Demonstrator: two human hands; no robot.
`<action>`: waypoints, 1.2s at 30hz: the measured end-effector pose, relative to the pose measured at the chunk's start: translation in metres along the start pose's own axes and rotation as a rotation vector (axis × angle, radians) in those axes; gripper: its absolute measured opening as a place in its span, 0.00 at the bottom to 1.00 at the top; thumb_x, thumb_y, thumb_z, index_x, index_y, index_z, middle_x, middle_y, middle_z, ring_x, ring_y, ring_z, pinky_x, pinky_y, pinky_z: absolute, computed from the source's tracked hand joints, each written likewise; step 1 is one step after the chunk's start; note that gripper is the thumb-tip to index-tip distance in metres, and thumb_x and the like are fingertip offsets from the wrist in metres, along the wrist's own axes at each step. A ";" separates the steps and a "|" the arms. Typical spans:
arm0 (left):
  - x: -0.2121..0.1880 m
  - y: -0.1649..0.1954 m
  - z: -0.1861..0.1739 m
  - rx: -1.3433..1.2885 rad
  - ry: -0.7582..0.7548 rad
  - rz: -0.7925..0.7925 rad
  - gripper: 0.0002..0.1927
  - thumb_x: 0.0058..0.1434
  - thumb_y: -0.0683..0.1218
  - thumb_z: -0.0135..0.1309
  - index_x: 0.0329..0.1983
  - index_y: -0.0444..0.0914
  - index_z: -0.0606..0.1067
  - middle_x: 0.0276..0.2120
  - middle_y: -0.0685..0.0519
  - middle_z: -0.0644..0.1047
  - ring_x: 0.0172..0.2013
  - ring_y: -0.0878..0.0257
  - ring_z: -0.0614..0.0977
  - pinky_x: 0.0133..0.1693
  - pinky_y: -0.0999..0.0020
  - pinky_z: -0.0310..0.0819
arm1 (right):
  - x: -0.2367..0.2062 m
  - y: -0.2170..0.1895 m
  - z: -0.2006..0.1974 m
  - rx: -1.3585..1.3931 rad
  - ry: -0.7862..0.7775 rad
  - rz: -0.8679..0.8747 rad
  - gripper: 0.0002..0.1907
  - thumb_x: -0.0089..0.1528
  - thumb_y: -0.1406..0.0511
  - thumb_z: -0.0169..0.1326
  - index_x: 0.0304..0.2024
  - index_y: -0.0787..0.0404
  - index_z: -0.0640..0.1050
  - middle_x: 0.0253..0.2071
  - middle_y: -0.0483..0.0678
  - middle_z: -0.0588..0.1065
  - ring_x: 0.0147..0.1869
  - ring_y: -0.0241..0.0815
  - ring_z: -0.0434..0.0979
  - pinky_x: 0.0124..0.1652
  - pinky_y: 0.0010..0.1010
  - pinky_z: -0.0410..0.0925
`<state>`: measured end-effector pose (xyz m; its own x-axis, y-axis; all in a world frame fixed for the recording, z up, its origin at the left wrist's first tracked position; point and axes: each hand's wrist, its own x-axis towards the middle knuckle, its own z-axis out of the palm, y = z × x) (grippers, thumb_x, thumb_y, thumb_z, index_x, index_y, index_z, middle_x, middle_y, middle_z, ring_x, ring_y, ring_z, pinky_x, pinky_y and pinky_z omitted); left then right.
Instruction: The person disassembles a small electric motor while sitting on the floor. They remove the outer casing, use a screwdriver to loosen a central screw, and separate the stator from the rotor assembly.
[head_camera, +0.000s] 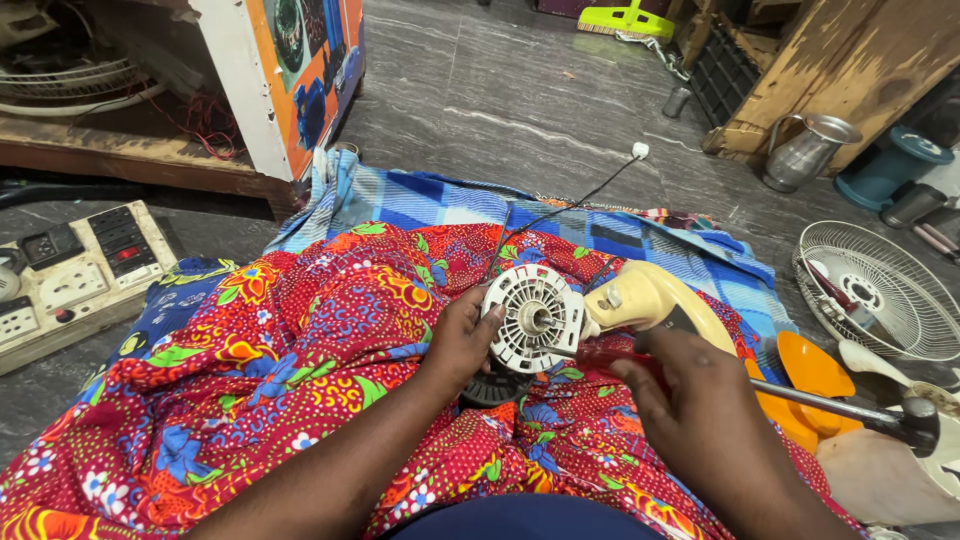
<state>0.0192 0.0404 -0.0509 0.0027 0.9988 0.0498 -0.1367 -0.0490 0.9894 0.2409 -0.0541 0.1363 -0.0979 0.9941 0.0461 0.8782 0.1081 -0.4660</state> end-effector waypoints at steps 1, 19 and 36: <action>0.000 0.001 0.001 -0.005 -0.007 0.007 0.18 0.70 0.45 0.48 0.60 0.34 0.71 0.30 0.55 0.79 0.19 0.74 0.73 0.17 0.76 0.66 | 0.000 0.004 0.000 0.051 0.010 -0.176 0.16 0.61 0.65 0.62 0.52 0.52 0.81 0.40 0.51 0.78 0.41 0.45 0.79 0.38 0.36 0.73; 0.001 -0.002 -0.001 -0.044 -0.028 0.037 0.20 0.70 0.45 0.48 0.64 0.35 0.69 0.31 0.55 0.79 0.20 0.74 0.74 0.17 0.77 0.66 | -0.012 0.001 0.010 -0.013 0.079 -0.246 0.18 0.58 0.68 0.60 0.51 0.58 0.76 0.47 0.55 0.73 0.44 0.57 0.80 0.40 0.43 0.71; 0.003 -0.002 0.003 -0.027 0.013 -0.004 0.21 0.69 0.46 0.49 0.63 0.36 0.69 0.32 0.55 0.81 0.19 0.74 0.74 0.16 0.76 0.65 | -0.004 0.006 0.013 0.001 0.251 -0.437 0.23 0.59 0.71 0.57 0.57 0.63 0.71 0.49 0.58 0.75 0.51 0.57 0.78 0.46 0.40 0.72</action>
<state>0.0227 0.0436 -0.0527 -0.0098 0.9990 0.0443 -0.1631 -0.0453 0.9856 0.2410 -0.0570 0.1219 -0.3408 0.8264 0.4483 0.7797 0.5148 -0.3564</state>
